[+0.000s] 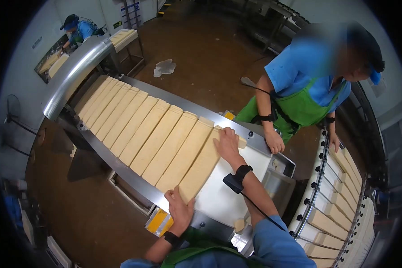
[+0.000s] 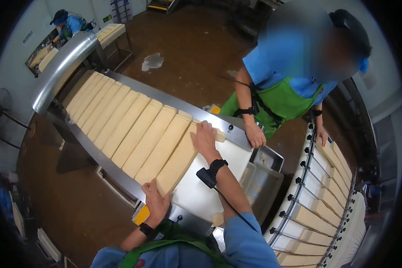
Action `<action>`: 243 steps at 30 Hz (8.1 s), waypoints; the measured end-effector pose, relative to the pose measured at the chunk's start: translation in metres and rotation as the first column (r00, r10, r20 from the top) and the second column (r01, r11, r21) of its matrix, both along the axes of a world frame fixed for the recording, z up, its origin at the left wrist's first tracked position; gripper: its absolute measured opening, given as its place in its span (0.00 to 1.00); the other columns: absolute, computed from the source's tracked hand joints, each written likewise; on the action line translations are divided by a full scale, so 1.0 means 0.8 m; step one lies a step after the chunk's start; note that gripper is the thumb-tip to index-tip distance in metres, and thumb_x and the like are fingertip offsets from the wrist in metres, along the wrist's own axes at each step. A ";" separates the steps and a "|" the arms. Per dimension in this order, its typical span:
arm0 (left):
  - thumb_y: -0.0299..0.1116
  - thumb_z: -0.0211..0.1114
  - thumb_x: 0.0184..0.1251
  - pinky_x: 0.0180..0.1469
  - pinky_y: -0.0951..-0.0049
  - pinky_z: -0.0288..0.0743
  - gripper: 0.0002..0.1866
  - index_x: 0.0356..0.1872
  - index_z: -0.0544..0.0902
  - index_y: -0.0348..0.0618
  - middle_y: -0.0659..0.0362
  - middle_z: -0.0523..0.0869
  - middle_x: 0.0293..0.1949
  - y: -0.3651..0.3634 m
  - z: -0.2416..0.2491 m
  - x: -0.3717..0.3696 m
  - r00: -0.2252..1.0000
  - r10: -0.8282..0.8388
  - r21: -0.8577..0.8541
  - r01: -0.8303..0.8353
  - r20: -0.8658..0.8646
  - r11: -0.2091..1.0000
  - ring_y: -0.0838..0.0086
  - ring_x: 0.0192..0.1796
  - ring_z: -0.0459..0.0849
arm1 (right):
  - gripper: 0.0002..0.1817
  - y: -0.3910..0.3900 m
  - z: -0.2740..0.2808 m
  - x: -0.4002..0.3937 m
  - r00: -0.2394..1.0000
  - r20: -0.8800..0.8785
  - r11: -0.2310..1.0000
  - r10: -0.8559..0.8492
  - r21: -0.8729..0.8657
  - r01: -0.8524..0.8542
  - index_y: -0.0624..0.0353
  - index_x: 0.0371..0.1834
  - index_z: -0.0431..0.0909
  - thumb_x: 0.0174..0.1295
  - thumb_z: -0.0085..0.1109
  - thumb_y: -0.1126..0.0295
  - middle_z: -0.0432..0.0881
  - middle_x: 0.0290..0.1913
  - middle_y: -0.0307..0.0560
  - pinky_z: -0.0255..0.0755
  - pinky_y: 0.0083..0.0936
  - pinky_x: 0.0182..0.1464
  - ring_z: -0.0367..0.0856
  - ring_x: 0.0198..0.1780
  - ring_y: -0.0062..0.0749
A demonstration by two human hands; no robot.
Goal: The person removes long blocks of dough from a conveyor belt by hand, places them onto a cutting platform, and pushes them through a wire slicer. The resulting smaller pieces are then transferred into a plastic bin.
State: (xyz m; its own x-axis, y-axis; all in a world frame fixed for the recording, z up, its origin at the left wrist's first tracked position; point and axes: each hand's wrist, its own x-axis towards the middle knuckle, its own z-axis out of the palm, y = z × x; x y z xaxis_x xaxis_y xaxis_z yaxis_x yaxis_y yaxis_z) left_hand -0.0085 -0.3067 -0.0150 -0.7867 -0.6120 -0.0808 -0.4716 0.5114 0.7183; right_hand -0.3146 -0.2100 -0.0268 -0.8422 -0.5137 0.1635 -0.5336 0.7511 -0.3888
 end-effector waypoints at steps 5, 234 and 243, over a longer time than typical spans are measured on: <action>0.33 0.81 0.55 0.60 0.49 0.76 0.47 0.74 0.64 0.34 0.39 0.65 0.62 -0.004 0.003 0.000 0.997 -0.050 0.047 0.047 0.055 0.998 0.39 0.61 0.75 | 0.24 -0.016 -0.005 -0.002 0.994 -0.035 0.976 -0.106 0.185 0.111 0.61 0.54 0.81 0.62 0.69 0.55 0.77 0.54 0.52 0.63 0.50 0.60 0.73 0.60 0.47; 0.25 0.74 0.55 0.67 0.49 0.71 0.44 0.76 0.68 0.44 0.38 0.67 0.65 0.428 0.156 0.029 0.014 -0.993 -0.254 0.966 -0.120 0.044 0.37 0.66 0.71 | 0.23 0.693 0.083 0.514 -0.103 -0.077 -0.055 -0.992 -0.466 0.883 0.65 0.56 0.81 0.71 0.63 0.54 0.86 0.51 0.63 0.77 0.48 0.57 0.85 0.54 0.60; 0.36 0.80 0.58 0.60 0.46 0.74 0.46 0.76 0.64 0.40 0.38 0.69 0.62 0.499 0.180 0.011 -0.114 -0.987 -0.165 0.977 0.116 -0.132 0.34 0.56 0.79 | 0.38 0.730 0.076 0.510 -0.068 -0.090 -0.080 -0.994 0.135 0.988 0.66 0.53 0.81 0.65 0.60 0.36 0.88 0.39 0.57 0.62 0.51 0.64 0.87 0.43 0.51</action>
